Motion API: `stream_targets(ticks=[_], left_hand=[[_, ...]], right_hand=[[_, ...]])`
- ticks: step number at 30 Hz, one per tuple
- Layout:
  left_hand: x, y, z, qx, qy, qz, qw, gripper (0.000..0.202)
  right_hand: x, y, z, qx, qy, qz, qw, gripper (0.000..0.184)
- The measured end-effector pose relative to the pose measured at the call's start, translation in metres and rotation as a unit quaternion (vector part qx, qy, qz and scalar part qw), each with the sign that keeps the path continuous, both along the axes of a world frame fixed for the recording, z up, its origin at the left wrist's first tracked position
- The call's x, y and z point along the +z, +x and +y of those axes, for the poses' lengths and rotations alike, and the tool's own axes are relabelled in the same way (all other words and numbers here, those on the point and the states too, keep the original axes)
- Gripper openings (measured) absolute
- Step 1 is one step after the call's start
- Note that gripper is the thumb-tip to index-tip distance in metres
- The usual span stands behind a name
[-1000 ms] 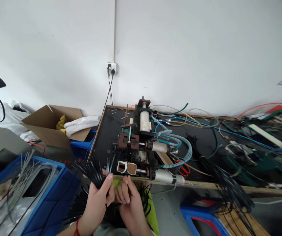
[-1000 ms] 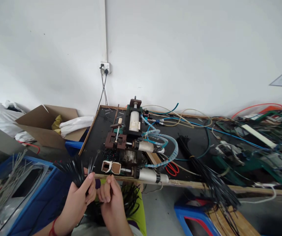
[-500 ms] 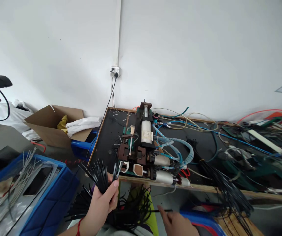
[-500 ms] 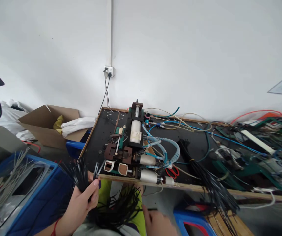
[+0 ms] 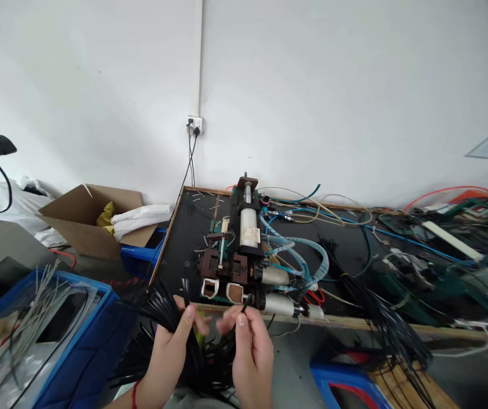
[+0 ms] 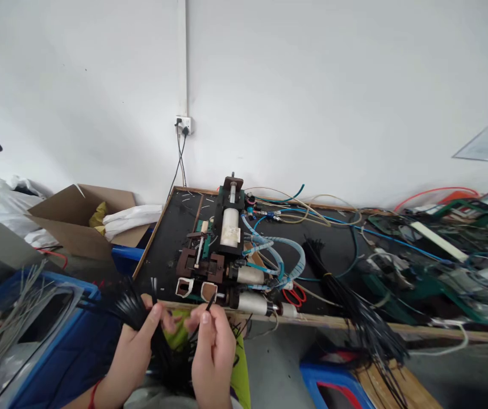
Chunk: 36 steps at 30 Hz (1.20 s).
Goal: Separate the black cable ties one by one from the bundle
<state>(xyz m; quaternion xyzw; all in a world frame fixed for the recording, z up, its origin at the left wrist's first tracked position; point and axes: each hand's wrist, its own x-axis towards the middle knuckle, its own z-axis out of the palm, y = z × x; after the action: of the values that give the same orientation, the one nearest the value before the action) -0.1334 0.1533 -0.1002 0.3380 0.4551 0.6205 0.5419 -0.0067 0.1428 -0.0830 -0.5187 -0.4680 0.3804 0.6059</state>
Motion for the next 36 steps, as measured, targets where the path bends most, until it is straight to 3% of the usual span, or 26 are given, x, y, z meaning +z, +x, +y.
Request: stream_targets(ticks=[4,6,10,13,15,18,25,36], left_hand=[[-0.007,0.002,0.002,-0.052,-0.044,0.013,0.998,0.033],[-0.008,0.003,0.003,-0.049,-0.053,0.020,0.997,0.035],[0.001,0.002,0.009,0.004,-0.059,-0.032,0.998,0.035],[0.007,0.001,0.011,0.018,-0.057,-0.074,0.995,0.043],[0.007,0.001,0.012,0.020,-0.055,-0.089,0.994,0.045],[0.005,-0.001,0.011,0.008,-0.057,-0.099,0.993,0.040],[0.003,-0.004,0.012,-0.015,-0.071,-0.101,0.992,0.038],[-0.002,-0.006,0.011,-0.011,-0.078,-0.114,0.990,0.036]], right_hand=[[-0.009,-0.002,-0.002,0.120,-0.046,-0.088,0.988,0.026],[-0.011,-0.001,-0.002,0.158,-0.056,-0.103,0.980,0.027],[-0.023,0.002,-0.006,0.243,-0.113,-0.002,0.963,0.044],[-0.038,-0.006,-0.005,0.187,-0.109,0.217,0.952,0.048],[-0.045,-0.015,0.001,0.146,-0.098,0.366,0.914,0.043],[-0.049,-0.027,0.012,0.163,-0.113,0.483,0.853,0.034],[-0.048,-0.036,0.018,0.196,-0.146,0.563,0.790,0.031],[-0.053,-0.036,0.019,0.197,-0.156,0.585,0.771,0.034]])
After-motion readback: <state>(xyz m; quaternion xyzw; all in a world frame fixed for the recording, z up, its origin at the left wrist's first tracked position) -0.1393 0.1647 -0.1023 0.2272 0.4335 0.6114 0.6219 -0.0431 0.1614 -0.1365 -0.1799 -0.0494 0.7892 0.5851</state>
